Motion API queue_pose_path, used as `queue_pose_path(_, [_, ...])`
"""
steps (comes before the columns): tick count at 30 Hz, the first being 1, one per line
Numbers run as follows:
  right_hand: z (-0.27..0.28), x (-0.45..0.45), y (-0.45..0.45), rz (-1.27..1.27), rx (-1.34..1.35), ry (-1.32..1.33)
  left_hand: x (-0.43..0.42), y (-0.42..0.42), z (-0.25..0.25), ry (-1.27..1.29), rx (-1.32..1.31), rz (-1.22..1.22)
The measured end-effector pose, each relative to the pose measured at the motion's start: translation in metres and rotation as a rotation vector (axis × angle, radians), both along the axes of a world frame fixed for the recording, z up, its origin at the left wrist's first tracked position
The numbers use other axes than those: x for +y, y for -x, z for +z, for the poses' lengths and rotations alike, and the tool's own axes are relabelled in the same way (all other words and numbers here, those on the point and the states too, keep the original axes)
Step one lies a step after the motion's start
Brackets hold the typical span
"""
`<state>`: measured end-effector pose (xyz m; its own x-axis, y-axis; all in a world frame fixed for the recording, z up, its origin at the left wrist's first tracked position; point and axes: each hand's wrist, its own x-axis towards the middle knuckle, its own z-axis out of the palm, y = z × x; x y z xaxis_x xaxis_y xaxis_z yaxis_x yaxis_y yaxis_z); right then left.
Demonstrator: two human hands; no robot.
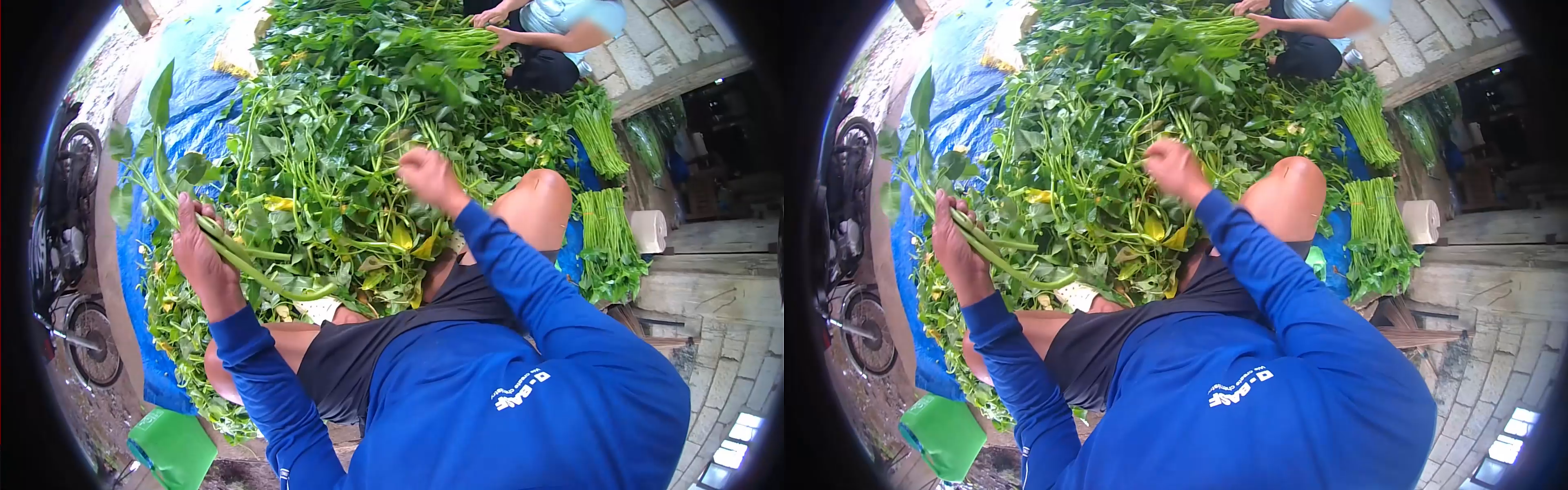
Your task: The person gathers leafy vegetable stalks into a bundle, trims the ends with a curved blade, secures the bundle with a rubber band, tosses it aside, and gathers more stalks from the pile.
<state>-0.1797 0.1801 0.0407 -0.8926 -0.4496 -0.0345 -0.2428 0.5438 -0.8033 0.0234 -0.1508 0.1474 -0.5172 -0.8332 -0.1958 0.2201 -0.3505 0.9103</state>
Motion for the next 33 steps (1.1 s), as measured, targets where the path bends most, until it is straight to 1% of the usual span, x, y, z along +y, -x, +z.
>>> queue_pose_path(2, [-0.029,0.033,0.061,-0.226,0.088,-0.294,0.002,0.002,0.003,0.000,-0.029,-0.055])
queue_pose_path(4, [-0.039,0.049,0.086,-0.299,-0.074,-0.454,0.009,0.008,0.009,-0.020,-0.022,-0.136])
queue_pose_path(5, [-0.049,0.051,0.091,-0.264,-0.118,-0.471,0.012,0.012,0.009,-0.011,-0.049,-0.143])
queue_pose_path(6, [-0.049,0.048,0.085,-0.266,-0.092,-0.480,0.014,0.016,0.008,-0.010,-0.036,-0.151])
queue_pose_path(8, [-0.042,0.043,0.087,-0.234,-0.165,-0.549,0.016,0.023,0.004,-0.007,-0.010,-0.163])
queue_pose_path(11, [-0.043,0.028,0.078,-0.428,-0.135,-0.582,0.015,0.023,0.004,-0.001,-0.031,-0.199])
queue_pose_path(13, [-0.068,0.029,0.094,-0.338,-0.347,-0.644,0.015,0.024,0.003,-0.019,-0.023,-0.191])
queue_pose_path(14, [-0.078,0.028,0.098,-0.364,-0.359,-0.663,0.016,0.023,0.003,-0.021,-0.025,-0.196])
queue_pose_path(17, [-0.011,0.026,0.096,-0.249,-0.441,-0.773,0.019,0.017,0.013,-0.044,-0.033,-0.193])
queue_pose_path(18, [-0.025,0.032,0.097,-0.263,-0.461,-0.632,0.014,0.015,0.011,-0.035,-0.047,-0.184])
queue_pose_path(20, [-0.093,0.053,0.113,-0.277,-0.484,-0.361,0.005,0.012,0.001,-0.027,-0.066,-0.153])
queue_pose_path(21, [-0.097,0.062,0.111,-0.278,-0.509,-0.291,0.005,0.011,0.002,-0.040,-0.068,-0.133])
queue_pose_path(22, [-0.089,0.065,0.105,-0.278,-0.535,-0.222,0.005,0.009,0.004,-0.058,-0.068,-0.135])
queue_pose_path(24, [-0.058,0.067,0.102,-0.258,-0.595,-0.201,0.003,0.009,0.004,-0.091,-0.061,-0.130])
queue_pose_path(25, [-0.052,0.065,0.102,-0.228,-0.613,-0.232,0.000,0.007,0.002,-0.087,-0.054,-0.149])
queue_pose_path(27, [-0.071,0.046,0.090,-0.381,-0.371,-0.481,0.004,0.010,0.006,-0.073,-0.025,-0.165])
queue_pose_path(28, [-0.069,0.037,0.077,-0.455,-0.248,-0.603,0.007,0.012,0.010,-0.067,-0.012,-0.175])
queue_pose_path(29, [-0.060,0.039,0.070,-0.393,-0.365,-0.603,0.010,0.014,0.015,-0.046,-0.033,-0.184])
queue_pose_path(32, [-0.080,0.058,0.071,-0.436,-0.347,-0.408,0.014,0.025,0.021,-0.077,-0.020,-0.236])
queue_pose_path(33, [-0.078,0.063,0.086,-0.437,-0.537,-0.321,0.013,0.030,0.020,-0.070,-0.039,-0.203])
